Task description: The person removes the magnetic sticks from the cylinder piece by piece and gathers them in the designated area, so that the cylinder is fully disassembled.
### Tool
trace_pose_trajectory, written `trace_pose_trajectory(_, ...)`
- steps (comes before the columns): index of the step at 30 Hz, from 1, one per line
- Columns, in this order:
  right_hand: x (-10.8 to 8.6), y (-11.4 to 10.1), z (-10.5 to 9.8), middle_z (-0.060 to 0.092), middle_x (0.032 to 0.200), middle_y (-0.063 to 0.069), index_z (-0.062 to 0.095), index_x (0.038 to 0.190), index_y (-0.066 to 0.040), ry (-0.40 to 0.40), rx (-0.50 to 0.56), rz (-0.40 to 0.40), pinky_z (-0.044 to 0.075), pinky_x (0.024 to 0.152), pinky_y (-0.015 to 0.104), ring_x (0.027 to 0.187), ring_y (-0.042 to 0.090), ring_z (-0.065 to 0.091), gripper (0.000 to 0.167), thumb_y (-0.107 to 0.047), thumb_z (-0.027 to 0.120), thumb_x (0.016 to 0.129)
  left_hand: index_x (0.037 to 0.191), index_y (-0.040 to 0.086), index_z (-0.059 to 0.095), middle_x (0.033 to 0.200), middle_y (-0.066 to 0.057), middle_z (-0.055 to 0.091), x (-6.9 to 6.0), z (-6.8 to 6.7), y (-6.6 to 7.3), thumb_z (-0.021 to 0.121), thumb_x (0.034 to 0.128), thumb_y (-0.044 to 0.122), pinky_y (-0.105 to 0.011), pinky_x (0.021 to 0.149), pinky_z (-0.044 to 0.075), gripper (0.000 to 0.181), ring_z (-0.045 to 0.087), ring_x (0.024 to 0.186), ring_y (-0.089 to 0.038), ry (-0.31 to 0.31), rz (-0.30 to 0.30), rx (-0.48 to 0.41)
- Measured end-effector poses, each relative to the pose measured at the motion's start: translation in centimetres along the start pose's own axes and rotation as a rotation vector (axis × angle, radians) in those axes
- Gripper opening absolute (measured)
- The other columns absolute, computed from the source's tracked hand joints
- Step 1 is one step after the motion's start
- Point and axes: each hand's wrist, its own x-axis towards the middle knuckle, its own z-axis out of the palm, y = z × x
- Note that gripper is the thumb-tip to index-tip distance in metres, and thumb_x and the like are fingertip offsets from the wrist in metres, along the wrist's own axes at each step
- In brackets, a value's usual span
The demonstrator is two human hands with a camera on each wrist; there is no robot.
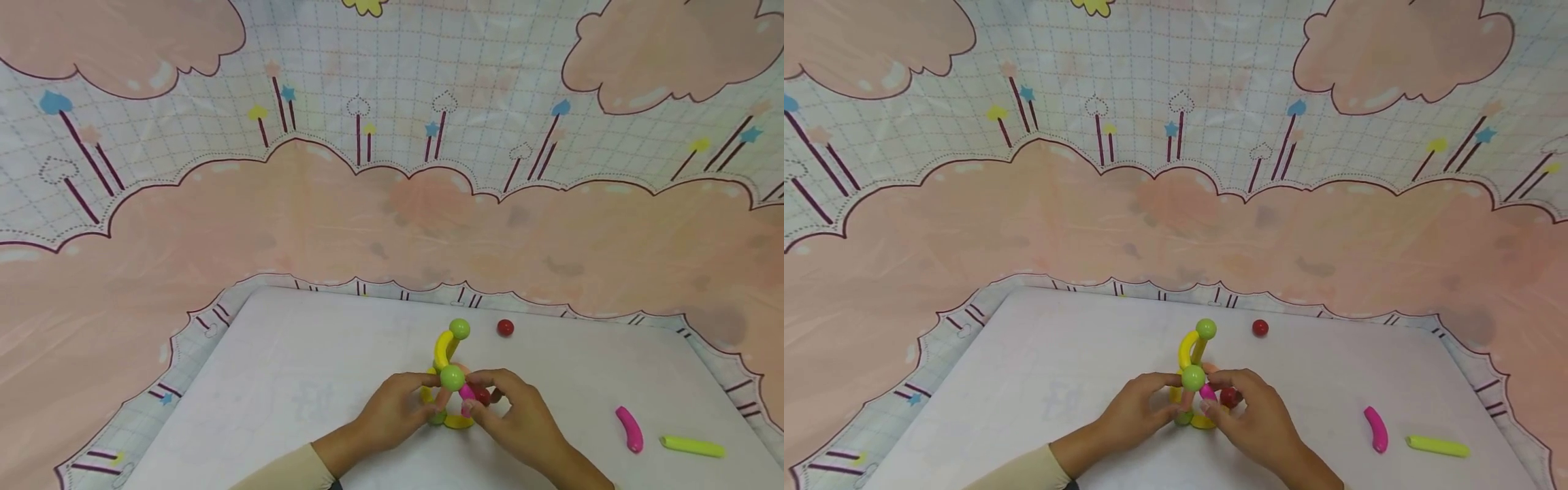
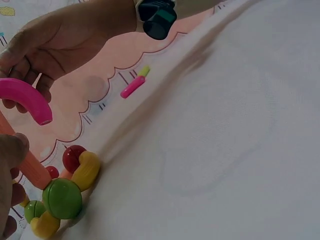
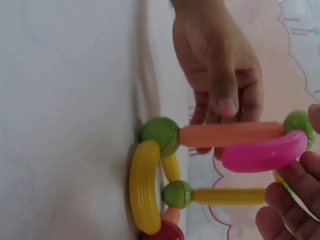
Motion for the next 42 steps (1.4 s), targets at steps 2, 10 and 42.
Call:
trace_pose_trajectory(2, -0.1, -0.2, 0.3, 0.066, 0.103, -0.021, 0.07, 0.112, -0.027, 0.014, -0.018, -0.005, 0.054, 0.072, 0.03, 0.083, 0.014, 0.062, 0.042, -0.012, 0.09, 0.079, 0.13, 0.014, 0.067, 0.128, 0.012, 0.067, 0.0, 0.3, 0.0, 0.077, 0.0939, 0.018, -0.04, 0.108, 0.045, 0.038, 0.059, 0.124, -0.011, -0.009, -0.022, -0.028)
trace_pose_trajectory(10, 0.1, -0.5, 1.2, 0.066, 0.095, -0.018, 0.072, 0.104, -0.02, 0.107, -0.09, -0.063, 0.055, 0.066, 0.028, 0.075, 0.011, 0.061, 0.043, -0.008, 0.094, 0.07, 0.12, 0.009, 0.072, 0.114, 0.011, 0.072, 0.0, 1.1, -0.2, 0.078, 0.0922, 0.014, -0.034, 0.102, 0.049, 0.029, 0.063, 0.112, -0.005, 0.022, -0.038, -0.054)
trace_pose_trajectory(42, 0.3, -1.0, 1.1, 0.063, 0.088, -0.018, 0.075, 0.1, -0.019, 0.094, -0.024, -0.001, 0.053, 0.063, 0.023, 0.073, 0.011, 0.059, 0.035, -0.001, 0.09, 0.074, 0.106, 0.016, 0.075, 0.102, 0.015, 0.074, 0.6, 0.9, -0.6, 0.081, 0.0879, 0.015, -0.029, 0.095, 0.051, 0.02, 0.066, 0.097, 0.002, -0.021, -0.013, -0.04)
